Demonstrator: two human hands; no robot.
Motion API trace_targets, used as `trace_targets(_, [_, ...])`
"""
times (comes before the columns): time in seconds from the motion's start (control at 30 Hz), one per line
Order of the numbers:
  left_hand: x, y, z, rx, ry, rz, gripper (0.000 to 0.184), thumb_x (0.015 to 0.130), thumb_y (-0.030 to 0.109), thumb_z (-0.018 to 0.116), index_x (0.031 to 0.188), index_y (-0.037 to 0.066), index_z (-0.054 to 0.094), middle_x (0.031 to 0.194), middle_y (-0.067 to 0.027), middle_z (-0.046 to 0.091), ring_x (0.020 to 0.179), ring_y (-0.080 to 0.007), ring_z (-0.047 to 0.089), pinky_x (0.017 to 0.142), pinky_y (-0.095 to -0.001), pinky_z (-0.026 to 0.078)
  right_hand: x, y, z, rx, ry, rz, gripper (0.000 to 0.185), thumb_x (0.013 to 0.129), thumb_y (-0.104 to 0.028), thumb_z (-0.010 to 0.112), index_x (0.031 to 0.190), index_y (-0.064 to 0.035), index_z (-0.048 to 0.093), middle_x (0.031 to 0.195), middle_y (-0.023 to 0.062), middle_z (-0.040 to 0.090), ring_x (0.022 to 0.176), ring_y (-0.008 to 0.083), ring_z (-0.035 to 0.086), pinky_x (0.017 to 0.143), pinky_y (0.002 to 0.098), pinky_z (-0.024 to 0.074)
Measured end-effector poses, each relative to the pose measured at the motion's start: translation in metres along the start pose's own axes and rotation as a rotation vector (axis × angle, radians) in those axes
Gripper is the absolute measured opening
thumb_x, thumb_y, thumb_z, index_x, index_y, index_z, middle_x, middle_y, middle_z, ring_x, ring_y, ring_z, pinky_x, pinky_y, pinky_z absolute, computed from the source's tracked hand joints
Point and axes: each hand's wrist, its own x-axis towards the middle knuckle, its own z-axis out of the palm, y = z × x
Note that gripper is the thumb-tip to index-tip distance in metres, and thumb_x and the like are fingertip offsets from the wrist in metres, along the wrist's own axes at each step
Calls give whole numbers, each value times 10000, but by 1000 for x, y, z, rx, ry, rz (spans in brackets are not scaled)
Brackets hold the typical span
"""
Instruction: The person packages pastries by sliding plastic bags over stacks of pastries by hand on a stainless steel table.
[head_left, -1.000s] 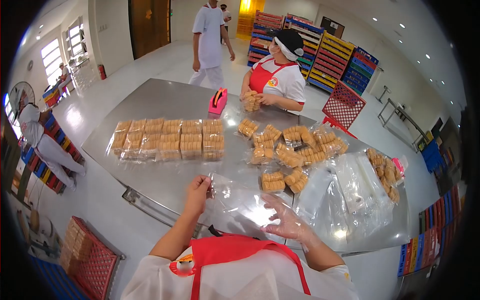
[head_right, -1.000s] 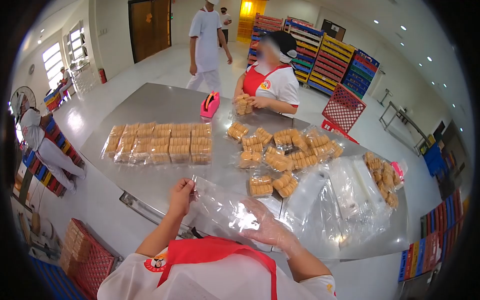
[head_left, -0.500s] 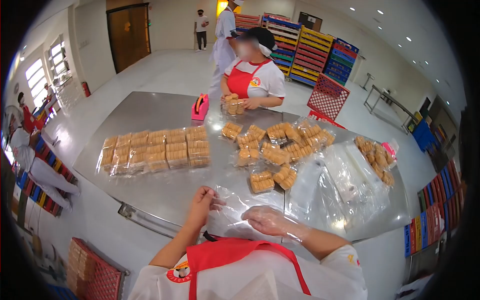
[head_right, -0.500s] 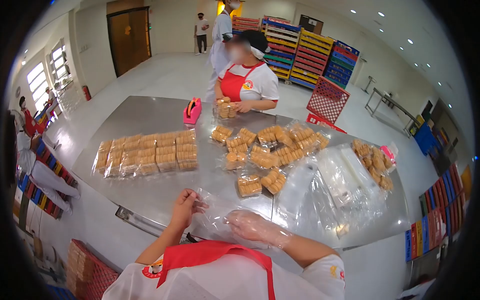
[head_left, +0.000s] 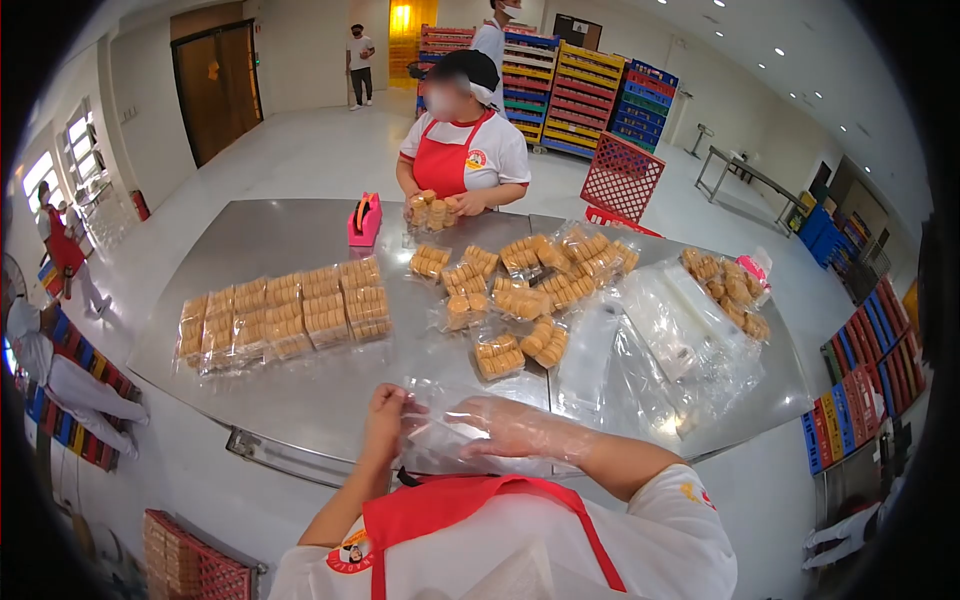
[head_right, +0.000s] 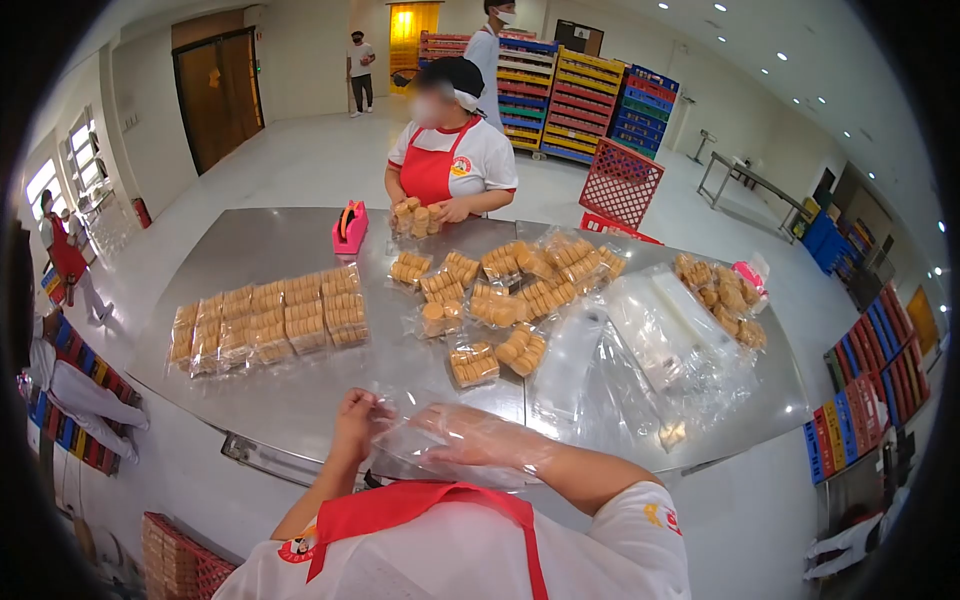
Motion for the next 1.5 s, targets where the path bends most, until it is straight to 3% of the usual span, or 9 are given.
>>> trace_targets(0.07, [17,1,-27,-3,66,40,116,1003,186,527,990,72,541,883,-58,596,728,-206,666,582,-318,557,-20,-14,-21,-51,44,9,569,899,-312,677,1378,-57,505,1392,186,510,1255,351,520,1089,427,399])
trace_targets(0.23, [35,16,-61,95,152,50,137,980,227,585,992,91,596,824,-17,589,674,-165,628,518,-274,490,-36,-10,-23,53,120,100,913,789,-307,806,1541,-184,304,1571,163,306,1449,373,295,1182,443,305])
trace_targets(0.37, [33,20,-44,-52,117,43,131,967,253,600,985,123,603,755,17,570,639,-132,570,564,-298,483,-37,-4,-4,99,215,177,945,756,-249,849,1537,-193,320,1577,113,285,1357,308,428,921,439,555])
trace_targets(0.57, [42,18,-30,-181,158,45,186,973,303,584,968,117,577,750,-10,560,674,-168,593,620,-316,506,-31,-5,17,275,310,425,939,799,-362,802,1547,-159,273,1558,175,290,1302,342,470,1020,433,485])
trace_targets(0.67, [45,41,-8,-272,133,98,254,934,337,620,1032,111,563,796,-18,567,711,-179,588,655,-329,482,-20,21,48,698,599,417,982,792,-309,821,1558,-170,223,1502,150,323,1124,284,560,851,398,545])
trace_targets(0.77, [68,24,-14,82,106,210,260,940,327,622,1024,84,587,791,-62,588,727,-213,610,659,-358,493,18,32,58,649,958,5,991,794,-203,821,1559,-151,193,1413,110,379,1012,249,566,769,371,534])
trace_targets(0.87, [74,-23,-31,793,227,523,239,949,276,606,979,40,586,878,-134,633,770,-277,645,695,-398,513,52,47,72,525,953,75,979,788,-147,818,1549,-110,204,1394,115,414,1034,246,560,790,368,526])
trace_targets(0.97, [55,-25,-29,975,126,551,200,909,212,618,969,23,589,940,-172,644,824,-335,646,736,-427,510,68,73,108,702,780,245,943,797,-143,806,1539,-67,230,1376,127,446,999,228,560,814,354,518])
trace_targets(1.5, [56,-26,-30,1053,101,576,149,871,165,607,972,58,583,971,-147,645,863,-353,649,748,-438,520,99,111,107,275,833,251,662,867,-139,709,1414,44,384,1185,190,524,882,227,598,782,359,523])
